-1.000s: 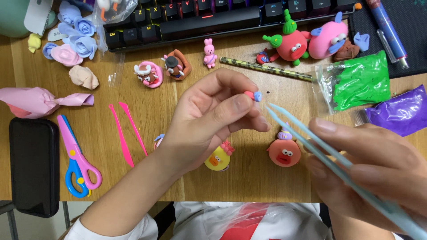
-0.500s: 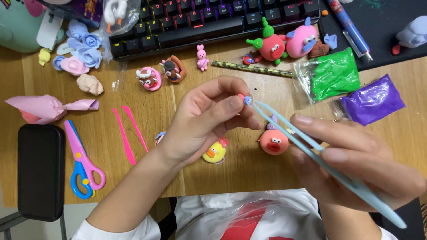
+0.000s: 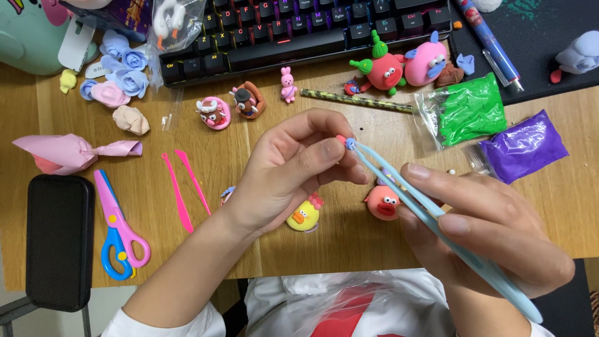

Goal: The person assembles small clay figures by attaching colorful clay pieces and googly eyes to round clay bases. They use tweezers to place small details and arrange the finished figures on a wooden desk alongside other crafting tools and materials.

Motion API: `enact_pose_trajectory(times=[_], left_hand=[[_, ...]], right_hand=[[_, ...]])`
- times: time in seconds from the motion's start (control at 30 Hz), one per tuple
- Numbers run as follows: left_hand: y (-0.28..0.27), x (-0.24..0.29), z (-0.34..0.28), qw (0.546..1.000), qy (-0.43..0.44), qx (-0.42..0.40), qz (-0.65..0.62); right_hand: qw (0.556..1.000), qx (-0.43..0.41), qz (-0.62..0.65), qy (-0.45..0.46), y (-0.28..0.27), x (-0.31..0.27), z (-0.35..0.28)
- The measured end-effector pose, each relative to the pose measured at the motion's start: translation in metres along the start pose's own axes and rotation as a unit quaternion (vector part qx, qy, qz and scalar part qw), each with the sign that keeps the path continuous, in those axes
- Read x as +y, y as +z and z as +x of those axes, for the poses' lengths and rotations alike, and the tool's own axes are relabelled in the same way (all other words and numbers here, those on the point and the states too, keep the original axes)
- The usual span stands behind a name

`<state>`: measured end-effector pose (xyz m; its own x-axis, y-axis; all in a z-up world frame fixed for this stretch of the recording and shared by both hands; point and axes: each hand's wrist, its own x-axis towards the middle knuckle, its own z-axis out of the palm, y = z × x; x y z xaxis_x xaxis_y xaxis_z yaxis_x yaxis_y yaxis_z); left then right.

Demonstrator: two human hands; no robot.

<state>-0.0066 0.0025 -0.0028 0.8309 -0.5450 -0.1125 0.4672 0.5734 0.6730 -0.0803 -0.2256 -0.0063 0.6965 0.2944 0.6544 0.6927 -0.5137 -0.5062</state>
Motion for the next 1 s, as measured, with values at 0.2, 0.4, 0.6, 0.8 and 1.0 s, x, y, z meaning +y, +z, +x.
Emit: enact_pose_trajectory(times=[0.2,0.4,0.6,0.8,1.0], left_hand=[[0.0,0.001,0.0,1.0,-0.002,0.006,0.004],[0.0,0.0,0.001,1.0,-0.001,0.008,0.002],[0.0,0.001,0.001,1.0,-0.003,0.01,0.013],[-0.002,0.001,0.001,1.0,-0.004,0.011,0.013],[-0.003,0.0,0.001,1.0,-0.001,0.015,0.013]], right_hand=[[0.999,0.027,-0.007,0.031,0.004,-0.01,0.002],[0.999,0.031,-0.002,0.029,0.006,-0.007,0.0],[1.0,0.011,0.015,-0.011,0.004,0.0,0.006],[1.0,-0.03,-0.001,-0.003,-0.001,0.002,0.008],[0.997,0.058,0.025,0.037,0.014,-0.013,0.01]])
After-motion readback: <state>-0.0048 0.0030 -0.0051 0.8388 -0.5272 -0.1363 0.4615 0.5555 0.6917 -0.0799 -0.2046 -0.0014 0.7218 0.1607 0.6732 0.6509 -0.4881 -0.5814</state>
